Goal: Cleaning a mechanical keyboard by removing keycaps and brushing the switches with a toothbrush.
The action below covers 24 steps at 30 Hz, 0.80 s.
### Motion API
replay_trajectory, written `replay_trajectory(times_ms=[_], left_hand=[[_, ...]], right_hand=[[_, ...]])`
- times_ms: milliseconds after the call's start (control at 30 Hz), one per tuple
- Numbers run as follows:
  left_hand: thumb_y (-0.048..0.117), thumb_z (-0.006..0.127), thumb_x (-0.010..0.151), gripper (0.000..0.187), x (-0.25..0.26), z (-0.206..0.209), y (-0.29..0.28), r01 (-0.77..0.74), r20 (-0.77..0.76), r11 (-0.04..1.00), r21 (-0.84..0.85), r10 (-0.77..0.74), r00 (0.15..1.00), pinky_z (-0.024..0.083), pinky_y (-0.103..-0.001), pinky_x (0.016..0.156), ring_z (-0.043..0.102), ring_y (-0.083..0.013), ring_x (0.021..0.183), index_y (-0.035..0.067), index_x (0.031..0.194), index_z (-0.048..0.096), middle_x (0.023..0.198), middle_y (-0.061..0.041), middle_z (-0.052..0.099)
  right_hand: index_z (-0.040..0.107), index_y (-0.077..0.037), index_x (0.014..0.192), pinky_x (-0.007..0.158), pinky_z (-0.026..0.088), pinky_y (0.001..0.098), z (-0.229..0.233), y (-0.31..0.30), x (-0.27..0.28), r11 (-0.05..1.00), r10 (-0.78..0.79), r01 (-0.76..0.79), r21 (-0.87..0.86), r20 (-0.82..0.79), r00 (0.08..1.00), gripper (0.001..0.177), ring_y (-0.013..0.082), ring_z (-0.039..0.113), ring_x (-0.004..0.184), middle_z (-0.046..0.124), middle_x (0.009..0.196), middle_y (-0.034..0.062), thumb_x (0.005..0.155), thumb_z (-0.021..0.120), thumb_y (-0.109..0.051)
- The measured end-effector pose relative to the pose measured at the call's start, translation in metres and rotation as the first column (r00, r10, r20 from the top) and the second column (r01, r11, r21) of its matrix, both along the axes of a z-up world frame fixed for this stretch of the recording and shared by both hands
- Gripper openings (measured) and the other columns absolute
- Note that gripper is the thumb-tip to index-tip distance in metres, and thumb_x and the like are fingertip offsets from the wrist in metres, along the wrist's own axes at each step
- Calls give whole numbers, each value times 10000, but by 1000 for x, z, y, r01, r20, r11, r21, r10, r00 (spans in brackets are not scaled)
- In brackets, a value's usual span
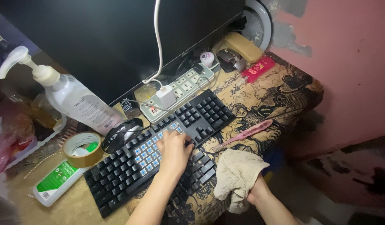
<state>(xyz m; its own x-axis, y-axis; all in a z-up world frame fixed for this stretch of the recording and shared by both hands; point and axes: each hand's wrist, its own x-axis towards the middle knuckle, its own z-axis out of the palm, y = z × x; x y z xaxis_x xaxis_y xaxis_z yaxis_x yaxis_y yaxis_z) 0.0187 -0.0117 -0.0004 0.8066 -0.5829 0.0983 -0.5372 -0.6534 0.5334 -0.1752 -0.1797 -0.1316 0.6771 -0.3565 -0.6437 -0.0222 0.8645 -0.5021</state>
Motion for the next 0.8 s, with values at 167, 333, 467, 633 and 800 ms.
replay_trajectory(times_ms=[167,333,467,633,800], left_hand=[[126,841,721,175,1,0,-2,5,-2,999,51,-5,1000,365,-523,925,535,-325,1083,82,881,782,972,-99,680],[121,848,701,177,2,0,-5,6,5,998,60,-7,1000,367,-517,948,545,-332,1078,77,862,787,952,-114,688],[90,838,680,174,2,-7,-8,-2,14,999,47,1,1000,370,-510,948,551,-341,1078,65,842,780,939,-130,693],[54,806,689,128,3,-10,-8,26,47,998,64,-29,998,379,-493,958,553,-344,1077,57,808,760,954,-133,692],[92,820,683,164,-2,-12,-6,4,20,1000,24,-4,1000,380,-506,955,553,-337,1082,67,832,754,960,-112,686]], right_hand=[[575,-33,1350,876,597,498,-3,-1,-1,1000,-12,13,15,-40,999,539,297,702,1071,704,1225,154,998,454,-424],[559,-30,1375,907,581,503,-1,0,1,999,-13,15,39,-48,999,574,300,690,1111,698,1260,150,1006,422,-448],[566,-30,1362,878,593,501,13,3,3,1000,-10,12,29,-52,999,563,299,704,1072,704,1234,156,1009,415,-441],[576,-13,1340,855,599,499,16,5,9,1000,19,-19,-5,-10,1000,530,304,716,1039,700,1208,174,1019,443,-413],[590,-47,1332,860,606,484,1,2,2,999,-13,14,30,-39,999,530,283,715,1044,709,1216,132,1004,435,-435]])
